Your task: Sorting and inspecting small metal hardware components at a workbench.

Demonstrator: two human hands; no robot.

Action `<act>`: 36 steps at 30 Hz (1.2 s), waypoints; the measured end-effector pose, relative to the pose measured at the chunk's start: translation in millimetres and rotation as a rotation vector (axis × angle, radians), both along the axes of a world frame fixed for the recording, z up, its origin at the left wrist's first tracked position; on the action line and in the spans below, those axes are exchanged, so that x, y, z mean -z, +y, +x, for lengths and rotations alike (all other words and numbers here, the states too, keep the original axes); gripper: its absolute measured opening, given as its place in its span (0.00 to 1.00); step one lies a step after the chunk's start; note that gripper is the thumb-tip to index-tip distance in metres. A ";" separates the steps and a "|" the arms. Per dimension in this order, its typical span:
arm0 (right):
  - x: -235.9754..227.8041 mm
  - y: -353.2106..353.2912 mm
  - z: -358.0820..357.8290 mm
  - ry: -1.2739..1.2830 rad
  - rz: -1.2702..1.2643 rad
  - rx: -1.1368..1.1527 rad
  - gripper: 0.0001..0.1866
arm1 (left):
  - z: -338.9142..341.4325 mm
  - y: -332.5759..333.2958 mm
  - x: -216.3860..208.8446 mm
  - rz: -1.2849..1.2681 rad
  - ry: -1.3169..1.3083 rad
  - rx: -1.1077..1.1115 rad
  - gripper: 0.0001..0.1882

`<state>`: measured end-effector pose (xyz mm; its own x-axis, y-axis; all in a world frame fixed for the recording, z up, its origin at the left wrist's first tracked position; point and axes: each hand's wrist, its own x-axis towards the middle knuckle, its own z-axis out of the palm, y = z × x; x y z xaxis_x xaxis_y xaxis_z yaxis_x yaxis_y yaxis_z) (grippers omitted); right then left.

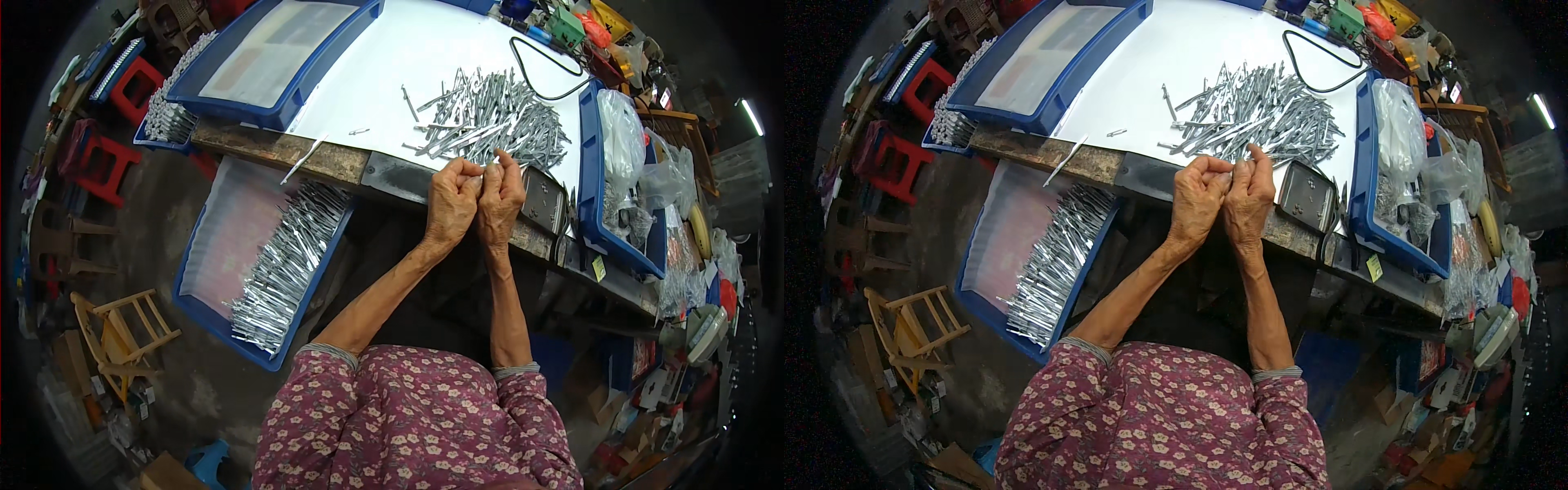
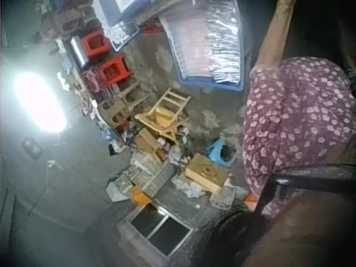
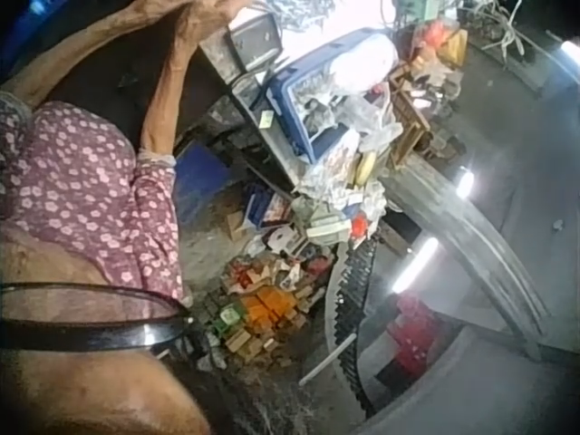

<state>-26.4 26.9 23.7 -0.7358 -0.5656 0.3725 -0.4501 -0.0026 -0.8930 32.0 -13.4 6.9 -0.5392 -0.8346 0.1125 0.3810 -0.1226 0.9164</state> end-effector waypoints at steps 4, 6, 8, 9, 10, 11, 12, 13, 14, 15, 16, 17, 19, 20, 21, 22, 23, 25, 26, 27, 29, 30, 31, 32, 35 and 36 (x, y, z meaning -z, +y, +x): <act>-1.5 2.6 -7.8 -0.132 0.014 -0.072 0.17 | 2.2 -22.5 -3.2 -0.150 -0.137 -0.061 0.04; -2.3 7.7 -12.5 -0.124 -0.022 -0.049 0.16 | 0.4 -44.9 -3.1 -0.357 -0.231 -0.242 0.08; -1.0 17.6 -19.4 -0.018 0.005 -0.050 0.16 | 6.9 -68.6 -12.7 -0.433 -0.483 -0.234 0.10; -1.0 21.0 -19.6 -0.021 0.004 -0.055 0.16 | 7.5 -83.1 -8.9 -0.512 -0.554 -0.273 0.10; -2.3 24.9 -20.6 -0.045 0.004 -0.061 0.16 | 4.1 -94.7 -7.1 -0.593 -0.621 -0.307 0.10; -3.7 28.7 -21.0 -0.068 0.005 -0.068 0.16 | -0.4 -102.0 -4.5 -0.711 -0.648 -0.429 0.11; -3.4 30.9 -20.8 -0.094 0.005 -0.081 0.16 | -3.7 -109.3 0.3 -0.712 -0.654 -0.434 0.11; -3.8 33.0 -20.6 -0.107 0.002 -0.099 0.16 | -7.6 -115.1 3.6 -0.766 -0.718 -0.445 0.12; -5.0 34.6 -19.9 -0.109 0.000 -0.106 0.16 | -10.6 -120.3 7.1 -0.820 -0.782 -0.458 0.13; -5.2 35.9 -19.4 -0.120 0.004 -0.115 0.16 | -12.6 -122.5 7.4 -0.769 -0.863 -0.388 0.14; -5.7 36.8 -18.6 -0.130 0.009 -0.126 0.16 | -13.1 -122.2 10.5 -0.768 -0.872 -0.395 0.14; -6.5 37.1 -17.6 -0.144 0.009 -0.138 0.16 | -12.4 -121.7 14.7 -0.785 -0.879 -0.380 0.14; -3.3 40.3 -22.6 -0.153 -0.016 -0.156 0.16 | -8.9 -116.0 12.0 -0.835 -0.892 -0.328 0.13; -2.0 41.0 -23.9 -0.158 -0.040 -0.173 0.16 | -3.9 -115.5 10.5 -0.835 -0.898 -0.331 0.13; -3.5 41.7 -24.0 -0.172 -0.035 -0.174 0.16 | 2.9 -114.8 7.6 -0.861 -0.862 -0.302 0.13; -3.9 42.4 -23.8 -0.176 -0.035 -0.180 0.16 | 11.2 -114.2 6.5 -0.887 -0.826 -0.274 0.14; -4.0 43.2 -23.4 -0.176 -0.025 -0.185 0.16 | 22.6 -114.0 10.8 -0.949 -0.681 -0.380 0.13; -2.6 47.3 -27.2 -0.161 0.001 -0.181 0.16 | 48.3 -109.1 0.5 -0.962 -0.677 -0.437 0.13; -2.7 48.2 -28.0 -0.165 0.000 -0.178 0.16 | 62.9 -107.8 -4.9 -0.973 -0.670 -0.494 0.12; -4.4 47.2 -26.3 -0.166 0.014 -0.192 0.16 | 84.3 -109.4 -8.7 -1.013 -0.712 -0.546 0.12; -3.9 50.3 -29.9 -0.162 0.033 -0.171 0.16 | 105.9 -111.1 -7.3 -1.063 -0.808 -0.654 0.09; -4.1 51.2 -31.3 -0.175 0.022 -0.180 0.16 | 114.5 -110.4 -6.8 -1.073 -0.876 -0.730 0.08; -4.5 52.7 -33.5 -0.187 0.012 -0.185 0.16 | 121.6 -110.3 -5.1 -1.076 -0.866 -0.715 0.08; -6.3 52.9 -34.5 -0.184 0.014 -0.164 0.16 | 127.0 -110.9 -2.3 -1.029 -0.990 -0.718 0.07; -11.1 51.6 -35.2 -0.166 0.042 -0.101 0.14 | 139.6 -121.9 18.2 -0.978 -1.144 -0.686 0.05; -7.5 53.0 -40.4 -0.168 0.011 -0.111 0.14 | 141.2 -127.0 23.9 -0.973 -1.196 -0.677 0.06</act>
